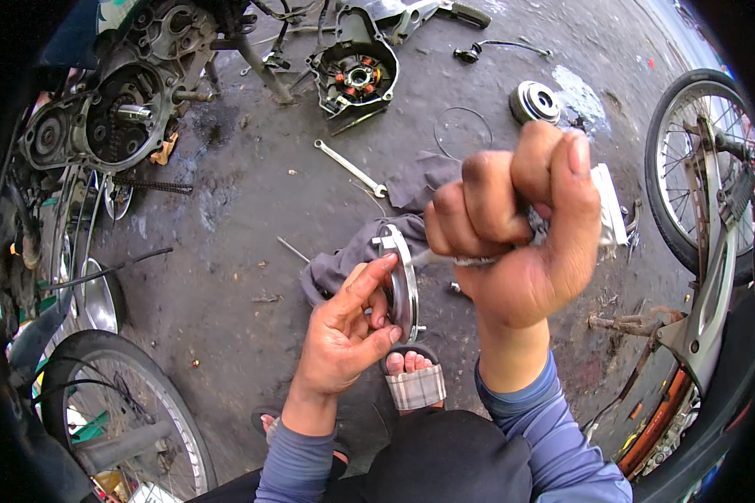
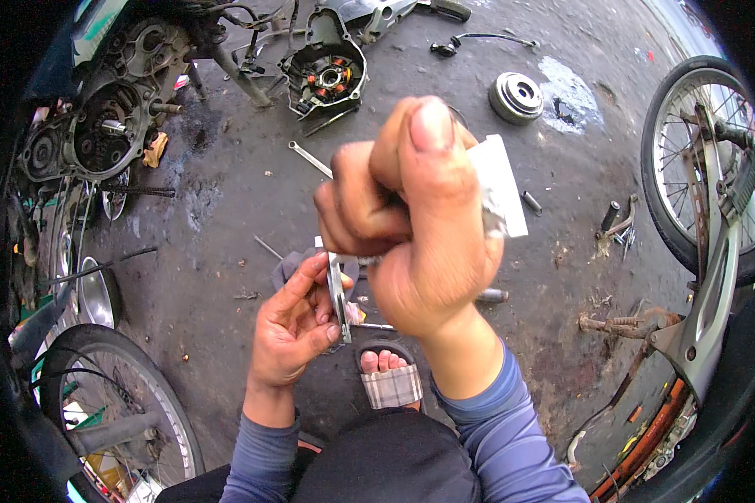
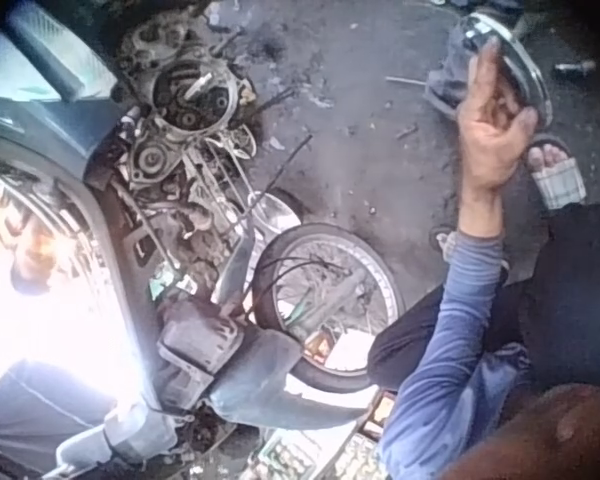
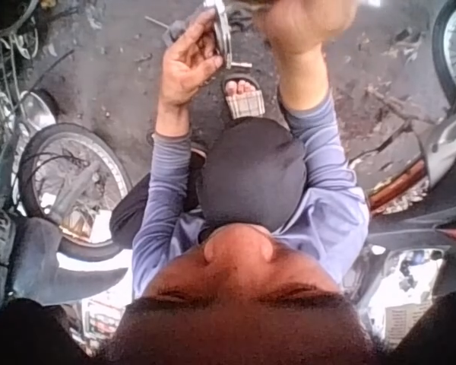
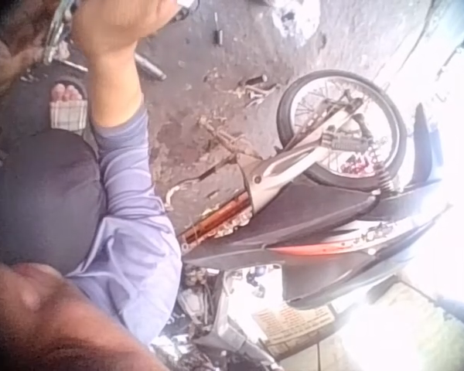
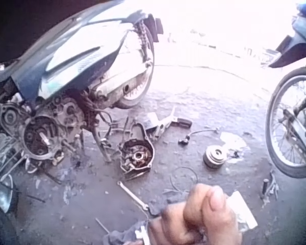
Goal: Applying grey sealant to a circular engine component and installing it onto the engine crankcase shaft.
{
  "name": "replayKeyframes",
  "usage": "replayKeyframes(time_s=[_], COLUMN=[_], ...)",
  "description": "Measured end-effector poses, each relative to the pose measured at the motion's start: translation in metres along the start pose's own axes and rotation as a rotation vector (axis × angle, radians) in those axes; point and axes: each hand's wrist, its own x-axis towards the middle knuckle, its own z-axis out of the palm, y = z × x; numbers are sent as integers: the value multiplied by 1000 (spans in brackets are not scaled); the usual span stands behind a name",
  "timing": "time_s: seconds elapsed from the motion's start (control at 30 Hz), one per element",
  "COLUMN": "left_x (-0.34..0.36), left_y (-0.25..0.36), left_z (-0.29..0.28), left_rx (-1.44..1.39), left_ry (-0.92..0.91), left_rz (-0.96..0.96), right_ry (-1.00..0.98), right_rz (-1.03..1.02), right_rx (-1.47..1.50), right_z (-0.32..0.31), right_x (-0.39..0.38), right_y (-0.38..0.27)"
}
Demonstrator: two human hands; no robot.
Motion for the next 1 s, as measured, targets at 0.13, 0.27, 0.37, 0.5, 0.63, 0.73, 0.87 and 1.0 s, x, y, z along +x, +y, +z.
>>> replayKeyframes(time_s=[0.13, 0.27, 0.37, 0.5, 0.63, 0.73, 0.87, 1.0], left_x=[3, 4, 6, 5, 7, 7, 7, 9], left_y=[3, 7, 8, 8, 7, 7, 7, 14], left_z=[4, 3, 4, 4, 5, 6, 4, 4], left_rx=[-56, -67, -74, -106, -127, -144, -145, -103], left_ry=[11, 5, 1, 16, 18, 59, 66, 59], left_rz=[-14, -17, -39, -58, -82, -91, -82, -88], right_ry=[-44, -20, -38, -57, -67, -55, -100, -84], right_rz=[24, -26, -44, -8, -31, -41, -7, -46], right_rx=[-38, -50, -51, -93, -84, -128, -152, -90], right_z=[0, -2, -2, 2, 0, 1, 1, 0], right_x=[-11, -5, -7, -18, -9, -15, -21, -8], right_y=[-7, -4, -6, -7, -7, -8, -8, -4])
